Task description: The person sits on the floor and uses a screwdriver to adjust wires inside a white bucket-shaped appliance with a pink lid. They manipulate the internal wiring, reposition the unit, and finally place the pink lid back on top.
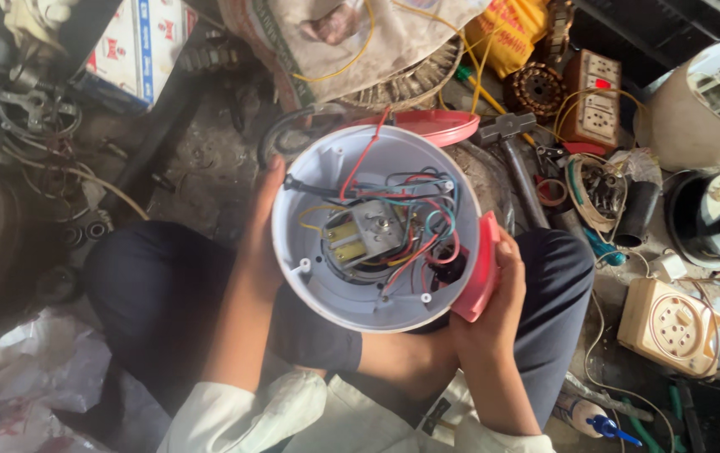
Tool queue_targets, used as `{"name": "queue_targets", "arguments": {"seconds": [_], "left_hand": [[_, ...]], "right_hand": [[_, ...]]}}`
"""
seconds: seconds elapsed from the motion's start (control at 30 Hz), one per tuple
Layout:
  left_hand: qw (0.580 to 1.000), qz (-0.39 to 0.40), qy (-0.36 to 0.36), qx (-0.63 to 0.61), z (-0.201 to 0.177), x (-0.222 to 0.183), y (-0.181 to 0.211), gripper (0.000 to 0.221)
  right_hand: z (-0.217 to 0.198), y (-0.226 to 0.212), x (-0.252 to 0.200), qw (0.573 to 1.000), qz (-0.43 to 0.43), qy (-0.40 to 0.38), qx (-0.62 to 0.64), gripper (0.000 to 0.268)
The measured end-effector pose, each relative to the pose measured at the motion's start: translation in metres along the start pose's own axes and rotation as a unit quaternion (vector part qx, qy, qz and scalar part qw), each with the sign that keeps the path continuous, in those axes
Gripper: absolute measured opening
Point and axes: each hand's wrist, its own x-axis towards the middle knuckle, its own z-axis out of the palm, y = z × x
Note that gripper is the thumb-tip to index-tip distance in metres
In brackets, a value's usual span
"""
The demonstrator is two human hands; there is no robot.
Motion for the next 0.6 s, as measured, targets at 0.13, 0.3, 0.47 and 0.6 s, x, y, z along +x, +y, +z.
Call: {"name": "queue_targets", "arguments": {"seconds": [0.13, 0.3, 0.47, 0.6], "left_hand": [[1.000, 0.008, 0.014, 0.011, -0.011, 0.002, 0.000, 0.067], [0.998, 0.021, 0.051, 0.020, -0.025, 0.003, -0.003, 0.060], [0.997, 0.020, 0.073, 0.028, -0.031, 0.008, -0.006, 0.058], [0.998, 0.013, 0.065, -0.018, -0.035, 0.008, -0.010, 0.055]], "right_hand": [[0.017, -0.003, -0.004, 1.000, 0.005, 0.004, 0.010, 0.043], [0.039, -0.008, -0.011, 1.000, 0.011, 0.007, -0.014, 0.042], [0.040, -0.004, -0.013, 1.000, -0.010, 0.014, -0.019, 0.041], [0.028, 0.006, -0.015, 1.000, -0.012, -0.004, 0.028, 0.036]]}}
